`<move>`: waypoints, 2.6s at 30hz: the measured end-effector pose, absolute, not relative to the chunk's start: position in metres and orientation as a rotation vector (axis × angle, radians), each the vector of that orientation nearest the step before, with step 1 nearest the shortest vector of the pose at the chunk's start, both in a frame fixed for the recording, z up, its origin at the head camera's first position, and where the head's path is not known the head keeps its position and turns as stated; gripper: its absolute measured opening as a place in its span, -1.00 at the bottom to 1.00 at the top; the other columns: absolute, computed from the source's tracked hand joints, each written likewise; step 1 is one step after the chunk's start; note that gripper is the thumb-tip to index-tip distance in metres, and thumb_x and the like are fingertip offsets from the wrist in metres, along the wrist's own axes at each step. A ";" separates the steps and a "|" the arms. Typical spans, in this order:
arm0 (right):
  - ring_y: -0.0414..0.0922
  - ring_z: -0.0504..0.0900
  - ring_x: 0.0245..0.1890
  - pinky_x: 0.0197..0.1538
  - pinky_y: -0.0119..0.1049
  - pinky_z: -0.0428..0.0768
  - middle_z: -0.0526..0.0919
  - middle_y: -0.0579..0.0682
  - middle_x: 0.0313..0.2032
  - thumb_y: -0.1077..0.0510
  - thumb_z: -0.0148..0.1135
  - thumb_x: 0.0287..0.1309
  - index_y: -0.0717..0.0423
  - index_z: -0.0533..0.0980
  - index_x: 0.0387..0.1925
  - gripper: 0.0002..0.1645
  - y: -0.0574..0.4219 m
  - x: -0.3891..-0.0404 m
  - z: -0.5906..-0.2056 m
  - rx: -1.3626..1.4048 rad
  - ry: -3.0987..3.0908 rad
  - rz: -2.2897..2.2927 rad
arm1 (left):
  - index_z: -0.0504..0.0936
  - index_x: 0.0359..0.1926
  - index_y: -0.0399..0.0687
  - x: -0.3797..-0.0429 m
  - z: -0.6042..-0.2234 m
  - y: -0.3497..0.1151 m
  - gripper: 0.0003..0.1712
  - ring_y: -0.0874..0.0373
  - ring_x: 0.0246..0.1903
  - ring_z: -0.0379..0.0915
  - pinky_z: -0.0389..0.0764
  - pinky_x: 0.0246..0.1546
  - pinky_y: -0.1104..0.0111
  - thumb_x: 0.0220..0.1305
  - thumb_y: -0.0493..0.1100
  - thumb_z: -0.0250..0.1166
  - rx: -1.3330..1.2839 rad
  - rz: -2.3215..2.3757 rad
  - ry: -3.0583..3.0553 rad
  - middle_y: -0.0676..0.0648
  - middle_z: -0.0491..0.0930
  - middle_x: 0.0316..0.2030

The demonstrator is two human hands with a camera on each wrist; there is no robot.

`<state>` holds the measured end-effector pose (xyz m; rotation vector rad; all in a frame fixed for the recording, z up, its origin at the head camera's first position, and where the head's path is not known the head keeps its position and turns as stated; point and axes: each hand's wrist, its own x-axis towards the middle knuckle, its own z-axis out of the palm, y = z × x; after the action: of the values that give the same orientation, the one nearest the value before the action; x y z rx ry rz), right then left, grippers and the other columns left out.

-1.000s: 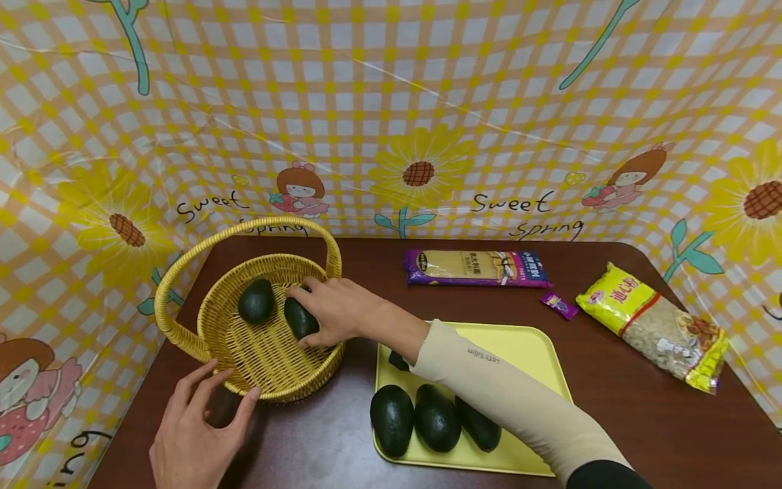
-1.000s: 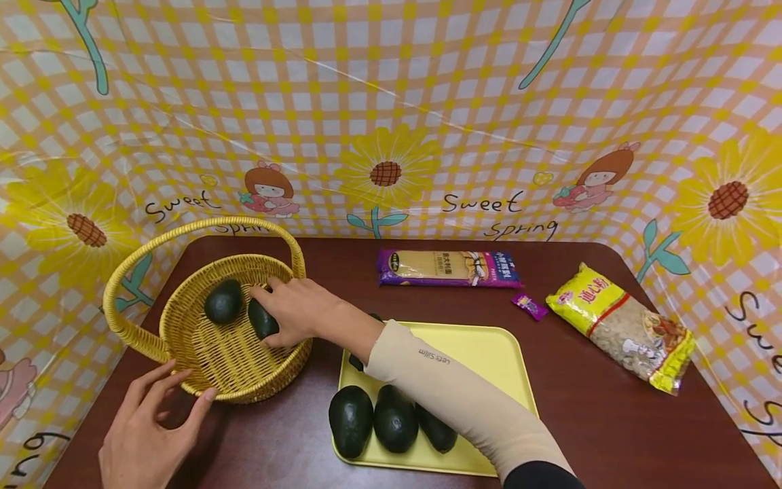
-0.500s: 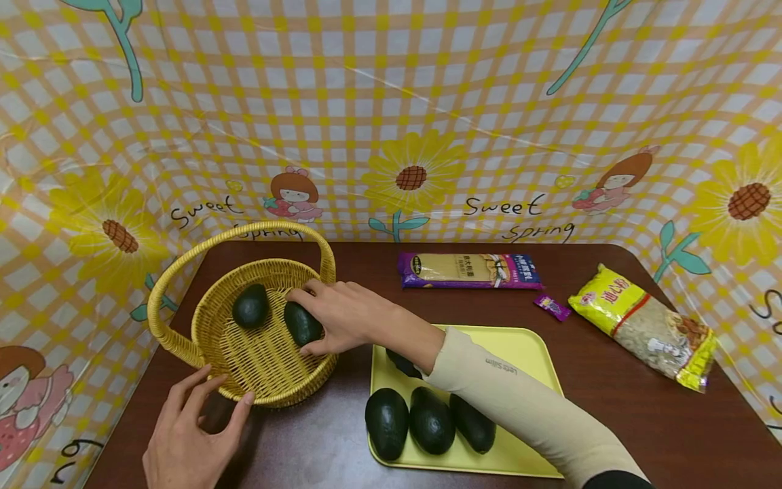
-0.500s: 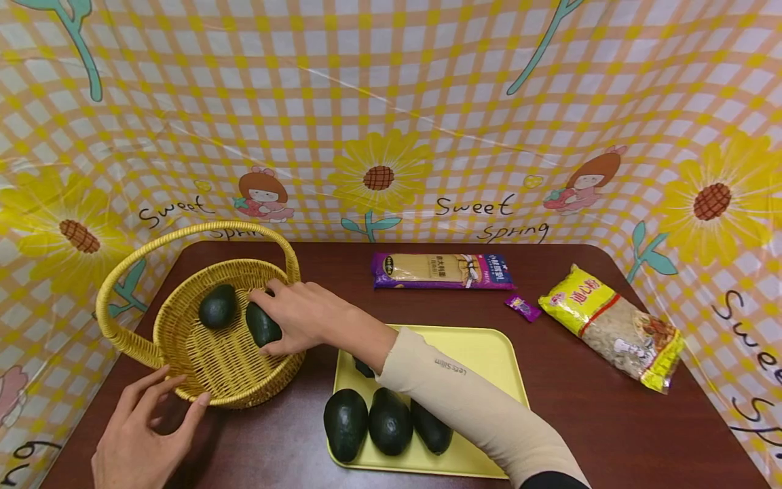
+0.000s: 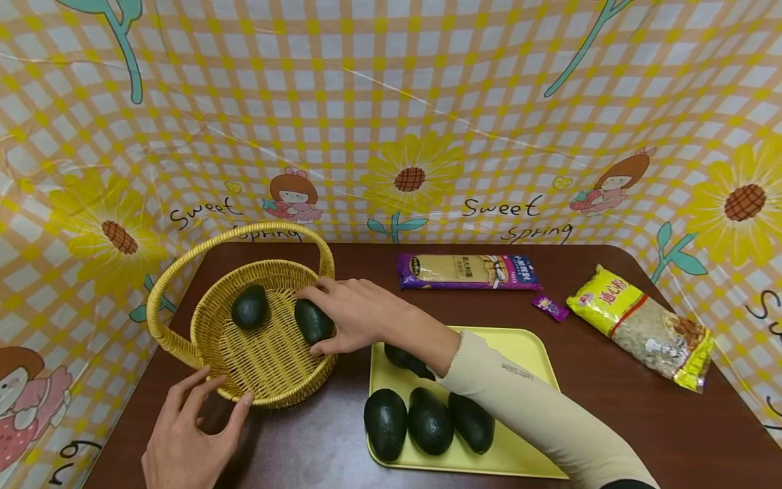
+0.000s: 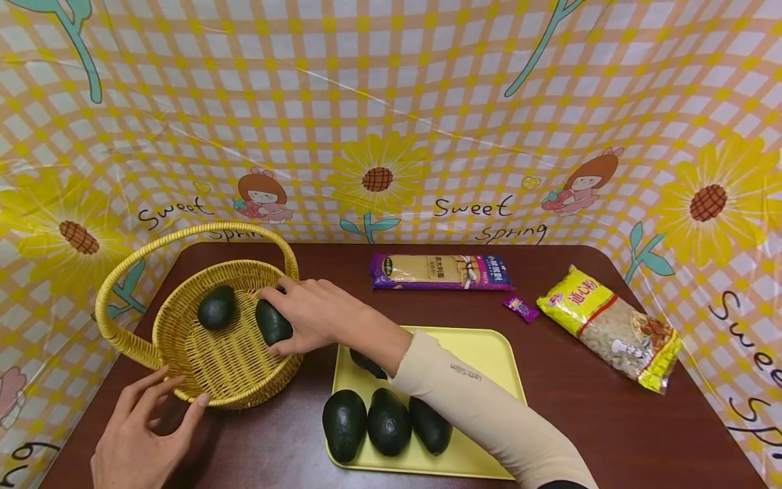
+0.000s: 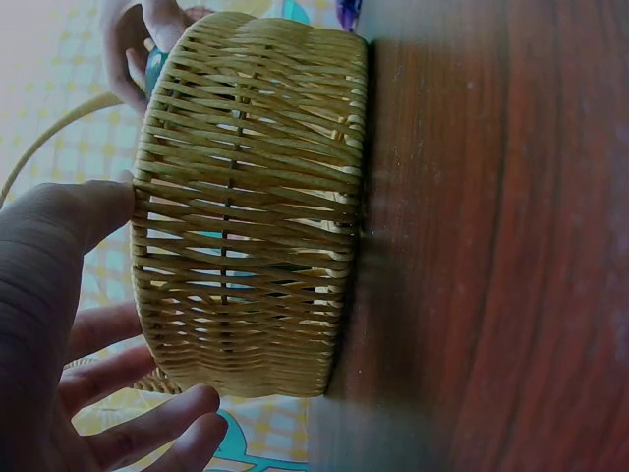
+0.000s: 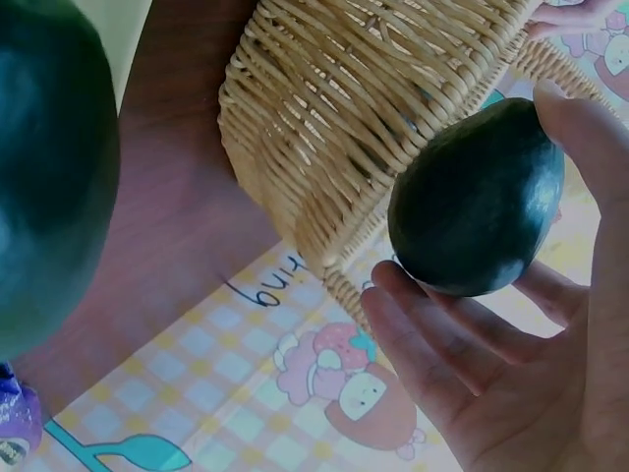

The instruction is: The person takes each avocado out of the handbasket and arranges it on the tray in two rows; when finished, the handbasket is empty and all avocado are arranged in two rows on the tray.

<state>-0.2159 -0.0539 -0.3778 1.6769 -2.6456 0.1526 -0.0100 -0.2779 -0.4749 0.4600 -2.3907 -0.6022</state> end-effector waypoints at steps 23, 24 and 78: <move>-0.07 0.71 -0.35 -0.22 -0.15 0.72 0.57 0.12 0.29 -0.45 0.50 0.18 -0.04 0.41 0.51 0.04 -0.007 -0.215 -0.373 1.637 -2.637 0.252 | 0.86 -0.01 0.00 -0.008 -0.475 -0.275 -0.50 -0.05 -0.29 0.69 0.52 -0.53 0.34 0.05 0.06 0.73 0.501 -0.635 -2.368 -0.03 0.68 0.20; -0.07 0.71 -0.35 -0.22 -0.15 0.72 0.57 0.12 0.29 -0.45 0.50 0.18 -0.04 0.41 0.51 0.04 -0.006 -0.215 -0.373 1.633 -2.636 0.255 | 0.86 -0.01 0.00 -0.008 -0.475 -0.275 -0.50 -0.05 -0.29 0.69 0.53 -0.54 0.34 0.05 0.06 0.73 0.499 -0.635 -2.365 -0.03 0.68 0.20; -0.24 0.50 -0.43 -0.31 -0.28 0.57 0.60 0.00 0.24 -0.44 0.56 0.11 -0.04 0.44 0.50 0.06 0.082 -0.202 -0.385 1.377 -2.711 0.384 | 0.85 0.02 0.00 -0.009 -0.474 -0.273 -0.48 -0.09 -0.20 0.73 0.53 -0.49 0.36 0.04 0.05 0.73 0.525 -0.652 -2.363 -0.04 0.67 0.21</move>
<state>-0.2023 0.0822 -0.3850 1.3774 -2.7109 0.3841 -0.0087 -0.2729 -0.4745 0.5250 -2.3626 -0.6523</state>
